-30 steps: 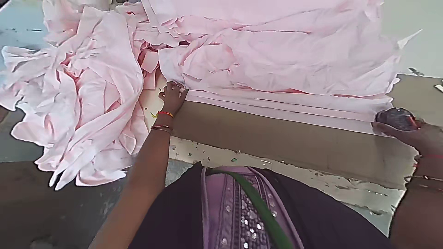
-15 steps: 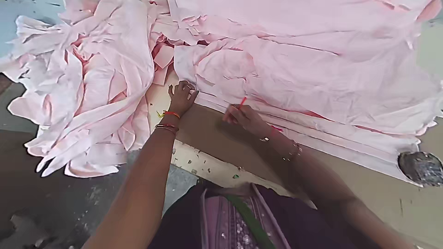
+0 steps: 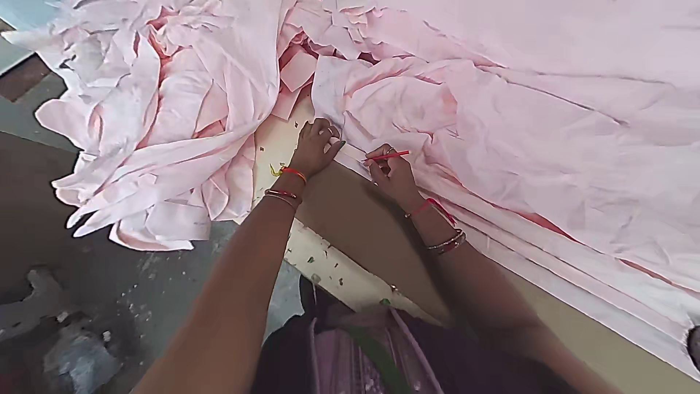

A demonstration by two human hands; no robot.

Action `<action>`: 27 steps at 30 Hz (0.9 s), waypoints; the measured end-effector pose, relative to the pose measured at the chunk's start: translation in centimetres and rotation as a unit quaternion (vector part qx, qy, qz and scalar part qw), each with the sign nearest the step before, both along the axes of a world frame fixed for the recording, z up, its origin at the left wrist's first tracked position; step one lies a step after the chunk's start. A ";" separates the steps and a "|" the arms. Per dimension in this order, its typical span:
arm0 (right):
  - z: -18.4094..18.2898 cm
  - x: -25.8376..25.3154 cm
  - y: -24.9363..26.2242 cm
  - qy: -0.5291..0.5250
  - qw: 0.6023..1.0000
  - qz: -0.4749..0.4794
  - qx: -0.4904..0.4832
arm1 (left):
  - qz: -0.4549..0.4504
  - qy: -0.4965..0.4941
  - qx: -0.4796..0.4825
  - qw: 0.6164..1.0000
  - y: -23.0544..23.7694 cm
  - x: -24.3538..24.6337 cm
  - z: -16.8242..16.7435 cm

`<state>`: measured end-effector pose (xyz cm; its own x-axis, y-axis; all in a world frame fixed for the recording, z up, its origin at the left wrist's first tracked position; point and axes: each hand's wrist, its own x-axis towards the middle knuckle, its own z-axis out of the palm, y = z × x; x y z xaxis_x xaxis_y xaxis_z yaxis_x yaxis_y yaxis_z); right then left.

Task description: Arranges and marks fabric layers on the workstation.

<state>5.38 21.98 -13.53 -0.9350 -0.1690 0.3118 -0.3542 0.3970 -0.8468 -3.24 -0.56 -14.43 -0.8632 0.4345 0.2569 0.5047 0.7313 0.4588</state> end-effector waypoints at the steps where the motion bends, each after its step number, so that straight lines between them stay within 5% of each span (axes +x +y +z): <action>1: 0.0 0.0 -0.1 0.005 1.000 -0.001 0.016 | -0.003 0.014 -0.003 1.000 -0.2 -0.6 -0.8; 15: 0.4 0.3 -0.7 0.011 0.993 0.008 0.114 | -0.004 0.028 0.008 1.000 -0.3 -0.8 -1.2; 23: 0.2 -0.1 -0.3 0.024 0.998 -0.042 0.037 | -0.005 0.013 0.008 1.000 -0.3 -0.8 -1.0; 27: 0.7 -0.1 0.6 0.012 0.995 -0.009 0.103 | -0.002 0.015 0.007 1.000 -0.3 -0.9 -1.1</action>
